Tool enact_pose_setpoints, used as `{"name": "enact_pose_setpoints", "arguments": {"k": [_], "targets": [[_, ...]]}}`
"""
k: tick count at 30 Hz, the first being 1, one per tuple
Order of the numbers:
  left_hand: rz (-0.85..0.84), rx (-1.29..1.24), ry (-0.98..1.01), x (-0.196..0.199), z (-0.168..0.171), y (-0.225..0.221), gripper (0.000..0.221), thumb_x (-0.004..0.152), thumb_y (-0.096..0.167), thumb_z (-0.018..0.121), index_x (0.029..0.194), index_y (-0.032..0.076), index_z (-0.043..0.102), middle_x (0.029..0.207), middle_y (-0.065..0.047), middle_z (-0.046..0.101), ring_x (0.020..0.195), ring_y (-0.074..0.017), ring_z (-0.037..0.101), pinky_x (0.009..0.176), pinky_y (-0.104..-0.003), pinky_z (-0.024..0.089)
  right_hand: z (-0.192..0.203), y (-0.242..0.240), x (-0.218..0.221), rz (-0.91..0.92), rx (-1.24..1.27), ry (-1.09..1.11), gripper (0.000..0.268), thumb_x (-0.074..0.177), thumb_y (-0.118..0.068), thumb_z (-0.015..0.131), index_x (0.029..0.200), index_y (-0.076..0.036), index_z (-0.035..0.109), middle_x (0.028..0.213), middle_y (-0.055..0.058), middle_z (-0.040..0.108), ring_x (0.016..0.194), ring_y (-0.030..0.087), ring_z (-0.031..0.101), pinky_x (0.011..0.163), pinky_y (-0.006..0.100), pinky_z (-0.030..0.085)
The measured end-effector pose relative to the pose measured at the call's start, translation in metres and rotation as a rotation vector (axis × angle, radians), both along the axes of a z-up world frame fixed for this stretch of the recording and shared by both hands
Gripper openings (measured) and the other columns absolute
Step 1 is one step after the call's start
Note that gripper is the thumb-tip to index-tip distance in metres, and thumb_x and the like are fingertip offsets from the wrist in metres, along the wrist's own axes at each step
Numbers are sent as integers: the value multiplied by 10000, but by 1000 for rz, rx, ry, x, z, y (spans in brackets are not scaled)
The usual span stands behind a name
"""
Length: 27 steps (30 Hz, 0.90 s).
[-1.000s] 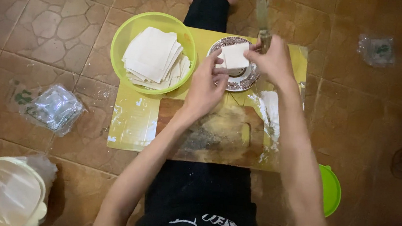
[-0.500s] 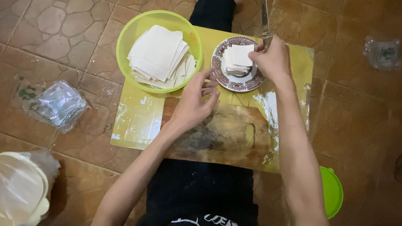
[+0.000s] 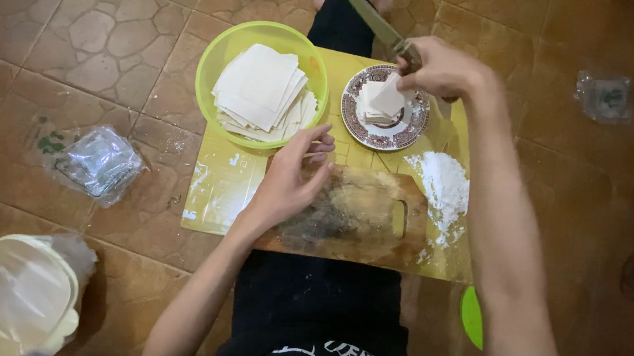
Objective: Cutting square dough wrappers into smaller pieces using a knife on a wooden board while sitting on the floor.
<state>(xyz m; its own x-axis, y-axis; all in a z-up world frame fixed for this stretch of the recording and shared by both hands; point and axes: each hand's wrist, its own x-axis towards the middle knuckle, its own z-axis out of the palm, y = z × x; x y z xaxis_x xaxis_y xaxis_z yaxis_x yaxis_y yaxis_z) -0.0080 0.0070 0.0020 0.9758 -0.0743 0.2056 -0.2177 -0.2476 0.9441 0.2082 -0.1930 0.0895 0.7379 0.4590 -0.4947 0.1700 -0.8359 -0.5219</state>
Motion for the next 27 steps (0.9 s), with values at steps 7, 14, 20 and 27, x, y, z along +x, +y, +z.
{"name": "enact_pose_setpoints", "arguments": {"k": [7, 14, 20, 27], "targets": [[21, 7, -22, -11, 4, 16, 493, 988, 55, 601, 1454, 7, 449, 1298, -175, 614, 1181, -263, 651, 1052, -363, 555, -27, 29, 14, 160, -176, -146, 112, 899, -41, 643, 862, -104, 558, 886, 82, 651, 730, 229, 556, 579, 412, 429], [63, 10, -101, -14, 5, 29, 436, 1012, 67, 607, 1422, 3, 474, 1272, -163, 604, 1184, -256, 638, 1065, -366, 556, -22, 31, -6, 142, -168, -219, 117, 919, -20, 583, 858, -94, 517, 1014, 100, 631, 761, 238, 523, 587, 422, 349], [83, -38, -66, -18, 2, 40, 508, 968, -41, 616, 1448, -43, 452, 1225, -169, 546, 1214, -321, 641, 1012, -417, 585, -23, 13, -30, 232, 53, -225, 470, 765, -216, 867, 1103, -15, 609, 1295, 244, 619, 1235, 421, 580, 1032, 503, 467], [118, -40, -49, -20, 5, 47, 496, 968, -52, 606, 1438, -63, 446, 1228, -186, 547, 1210, -341, 643, 1011, -446, 581, -54, -3, -29, 285, 33, -337, 635, 764, -294, 885, 1211, 41, 583, 1215, 296, 641, 1208, 499, 579, 1013, 622, 460]]}}
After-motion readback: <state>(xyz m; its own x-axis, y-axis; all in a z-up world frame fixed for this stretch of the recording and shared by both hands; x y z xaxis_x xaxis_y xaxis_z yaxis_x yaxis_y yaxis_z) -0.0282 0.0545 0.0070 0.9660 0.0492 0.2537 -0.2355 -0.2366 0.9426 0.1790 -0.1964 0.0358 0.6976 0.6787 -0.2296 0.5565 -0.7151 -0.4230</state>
